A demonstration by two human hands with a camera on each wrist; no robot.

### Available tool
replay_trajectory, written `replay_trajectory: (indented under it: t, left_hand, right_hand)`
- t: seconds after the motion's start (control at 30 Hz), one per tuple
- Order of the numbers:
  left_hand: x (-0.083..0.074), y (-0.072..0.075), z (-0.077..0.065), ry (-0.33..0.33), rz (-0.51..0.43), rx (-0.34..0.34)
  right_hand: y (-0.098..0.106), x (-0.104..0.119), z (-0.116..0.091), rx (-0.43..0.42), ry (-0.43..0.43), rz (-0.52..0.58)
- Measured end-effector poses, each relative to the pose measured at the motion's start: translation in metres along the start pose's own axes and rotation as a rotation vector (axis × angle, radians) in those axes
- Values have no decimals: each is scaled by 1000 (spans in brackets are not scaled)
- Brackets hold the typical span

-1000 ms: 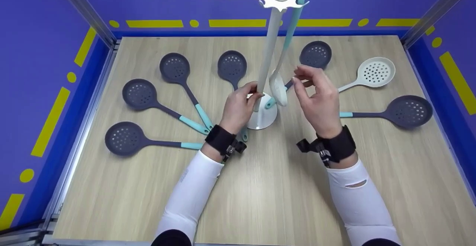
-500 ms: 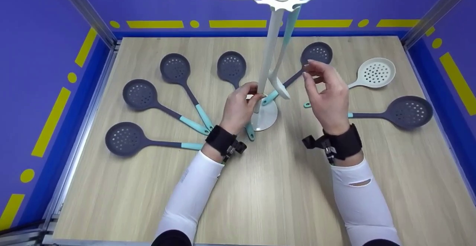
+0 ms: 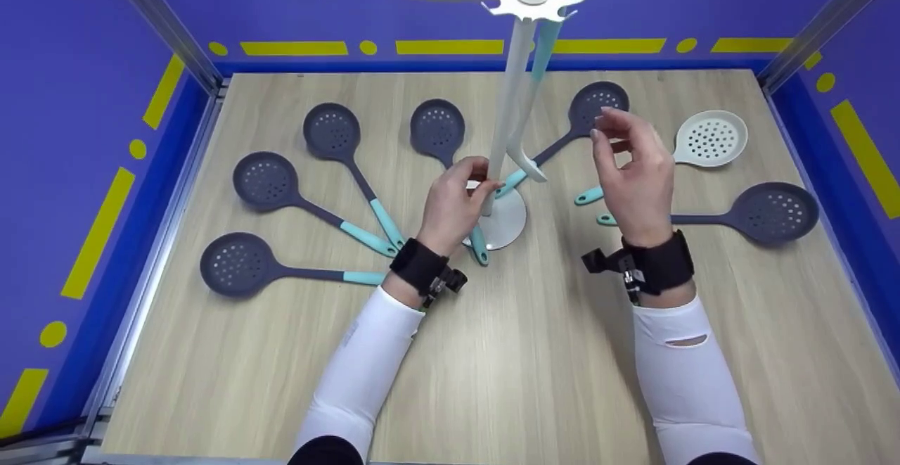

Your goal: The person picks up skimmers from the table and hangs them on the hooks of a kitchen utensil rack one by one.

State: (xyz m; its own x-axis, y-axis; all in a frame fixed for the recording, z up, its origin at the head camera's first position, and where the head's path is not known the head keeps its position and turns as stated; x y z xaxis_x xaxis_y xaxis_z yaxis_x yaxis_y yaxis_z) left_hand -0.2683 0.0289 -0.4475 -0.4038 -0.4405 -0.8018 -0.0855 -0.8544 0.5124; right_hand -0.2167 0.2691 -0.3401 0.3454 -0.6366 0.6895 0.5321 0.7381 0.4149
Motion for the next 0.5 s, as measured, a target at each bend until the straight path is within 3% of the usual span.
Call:
replay_trajectory:
  t: [0.33, 0.5]
  left_hand:
    - [-4, -3, -1, -34, 24, -5]
    - [-4, -3, -1, -38, 18, -9]
  right_hand:
    - [-24, -33, -2, 95, -99, -17]
    - [-40, -49, -1, 186, -146, -89]
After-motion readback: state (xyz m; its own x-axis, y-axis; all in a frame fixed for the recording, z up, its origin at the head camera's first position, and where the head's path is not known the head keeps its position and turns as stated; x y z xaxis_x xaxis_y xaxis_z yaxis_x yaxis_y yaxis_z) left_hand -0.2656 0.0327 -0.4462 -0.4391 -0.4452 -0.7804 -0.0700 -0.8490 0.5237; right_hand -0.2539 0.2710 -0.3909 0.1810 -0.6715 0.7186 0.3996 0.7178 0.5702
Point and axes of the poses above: each hand's wrist, its own z-axis towards the middle knuckle, its own y-axis out of the back of the hand, x = y × z, the point moved 10 cm from there along z, towards the middle knuckle, and after that the axes turned 4 degrees about -y, right-handed, at the moved point
